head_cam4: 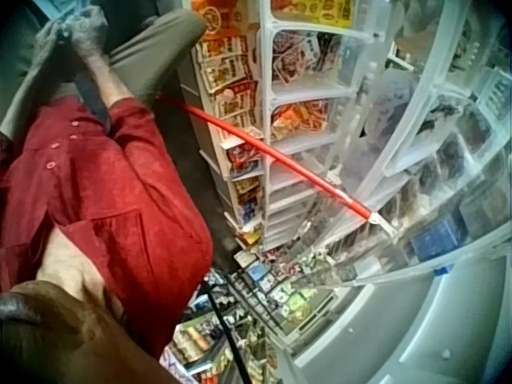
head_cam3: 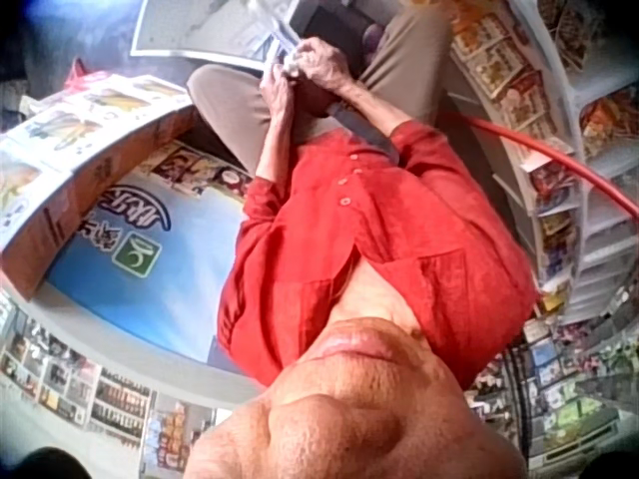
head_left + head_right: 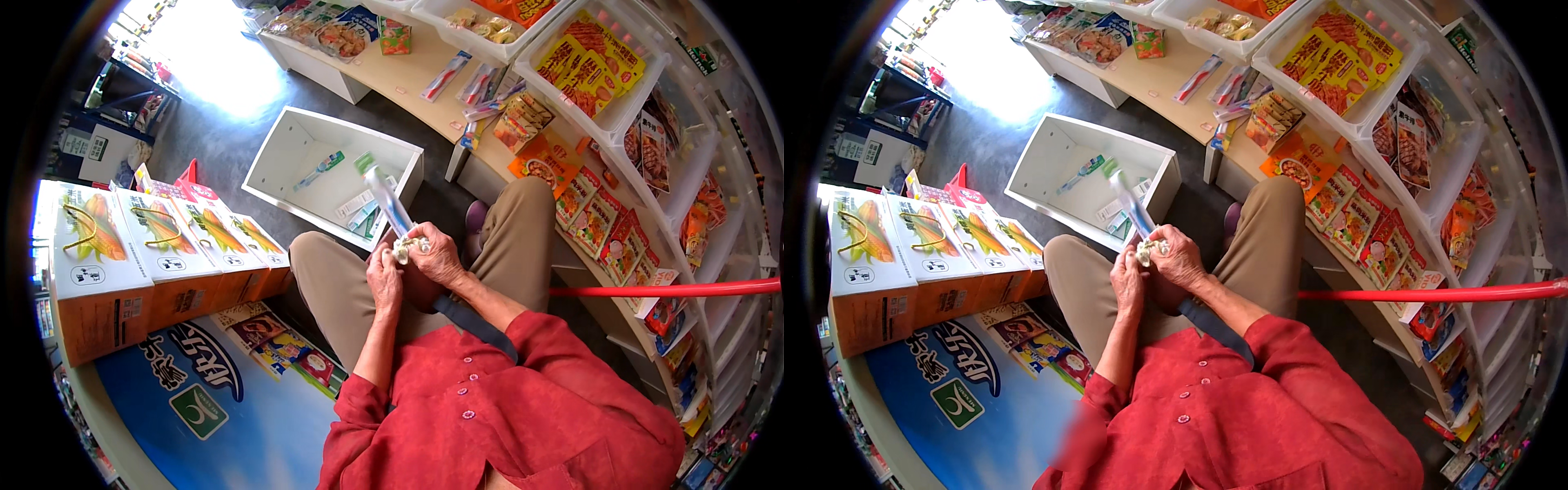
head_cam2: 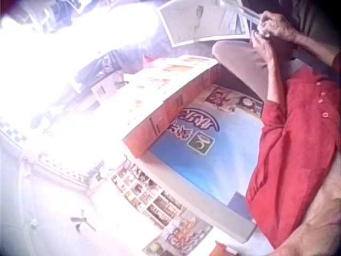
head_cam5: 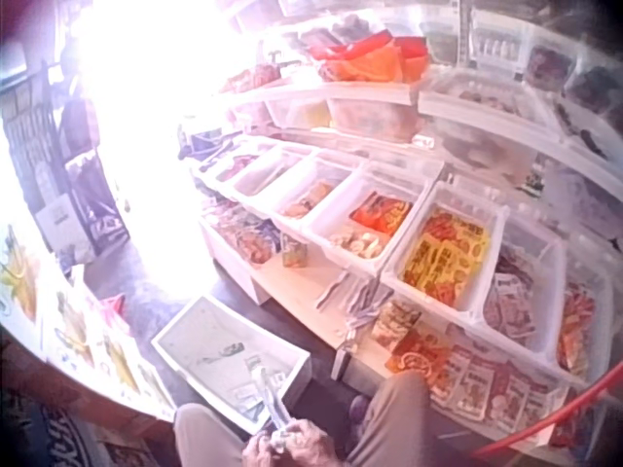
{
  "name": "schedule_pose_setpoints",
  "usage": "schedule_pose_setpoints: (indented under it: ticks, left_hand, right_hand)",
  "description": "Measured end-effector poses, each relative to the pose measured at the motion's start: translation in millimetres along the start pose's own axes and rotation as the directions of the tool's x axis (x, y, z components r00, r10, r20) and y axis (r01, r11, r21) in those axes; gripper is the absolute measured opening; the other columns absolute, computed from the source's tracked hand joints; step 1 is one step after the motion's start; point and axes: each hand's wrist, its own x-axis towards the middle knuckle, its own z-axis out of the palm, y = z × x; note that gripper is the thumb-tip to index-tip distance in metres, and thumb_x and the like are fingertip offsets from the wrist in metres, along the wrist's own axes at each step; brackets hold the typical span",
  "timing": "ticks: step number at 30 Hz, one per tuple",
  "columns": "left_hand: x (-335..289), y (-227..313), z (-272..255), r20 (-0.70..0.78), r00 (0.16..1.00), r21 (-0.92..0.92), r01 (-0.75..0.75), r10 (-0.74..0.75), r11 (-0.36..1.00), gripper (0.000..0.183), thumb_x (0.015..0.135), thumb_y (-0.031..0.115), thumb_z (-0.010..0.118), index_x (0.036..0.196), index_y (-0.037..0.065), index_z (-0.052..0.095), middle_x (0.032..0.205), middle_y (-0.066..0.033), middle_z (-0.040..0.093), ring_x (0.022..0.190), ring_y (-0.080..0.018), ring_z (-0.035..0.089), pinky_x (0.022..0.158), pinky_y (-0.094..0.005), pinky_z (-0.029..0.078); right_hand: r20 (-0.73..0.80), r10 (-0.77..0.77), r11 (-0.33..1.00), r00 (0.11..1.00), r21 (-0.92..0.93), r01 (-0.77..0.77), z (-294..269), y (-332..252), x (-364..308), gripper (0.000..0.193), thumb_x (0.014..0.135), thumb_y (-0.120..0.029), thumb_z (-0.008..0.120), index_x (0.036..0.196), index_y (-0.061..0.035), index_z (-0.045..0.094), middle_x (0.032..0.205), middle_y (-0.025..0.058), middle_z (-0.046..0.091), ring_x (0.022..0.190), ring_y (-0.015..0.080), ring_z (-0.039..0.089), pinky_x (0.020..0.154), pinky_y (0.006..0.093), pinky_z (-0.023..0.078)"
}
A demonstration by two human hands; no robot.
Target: The person wipes the inside of a white shelf unit with a cloth while sitting on the floor. They then pick up various packaged items, including toothbrushes and toothpaste, from a nearby shelf and place them into the cleaned unit.
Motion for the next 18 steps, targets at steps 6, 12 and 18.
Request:
schedule_pose_setpoints:
  ticks: [6,12,18]
  left_hand:
    - [23.7,41.0,23.7,-0.070,0.991,0.160,-0.101,0.114,0.982,0.039,0.088,0.029,0.052,0.113,0.000,0.041,0.083,-0.0070,0.055,0.071,-0.0112,0.053,0.062,-0.0246,0.045]
    - [70.1,28.4,34.4,0.081,0.979,-0.543,0.201,-0.188,0.816,0.033,0.093,0.031,0.039,0.110,0.004,0.031,0.088,-0.0183,0.058,0.073,-0.0251,0.061,0.059,-0.0343,0.052]
    - [85.5,48.2,-12.8,0.387,0.913,-0.487,0.319,-0.127,0.813,0.053,0.089,0.051,0.034,0.120,0.008,0.036,0.083,-0.0133,0.057,0.058,-0.0194,0.059,0.046,-0.0275,0.050]
  right_hand:
    - [0.154,-0.422,0.835,0.894,-0.317,0.449,-1.5,-6.4,-9.4,0.019,0.063,-0.010,0.063,0.081,-0.0080,0.055,0.079,0.0106,0.057,0.076,0.0283,0.056,0.066,0.0371,0.047]
    - [0.125,-0.509,0.799,0.852,-0.300,0.521,-8.6,-18.7,-6.5,0.018,0.063,-0.009,0.061,0.079,-0.0083,0.055,0.080,0.0103,0.056,0.080,0.0275,0.056,0.068,0.0360,0.047]
    - [0.434,-0.059,0.950,0.899,0.301,-0.083,-47.7,-32.8,-17.4,0.018,0.070,-0.001,0.052,0.087,-0.0021,0.059,0.083,0.0086,0.062,0.079,0.0133,0.059,0.073,0.0267,0.047]
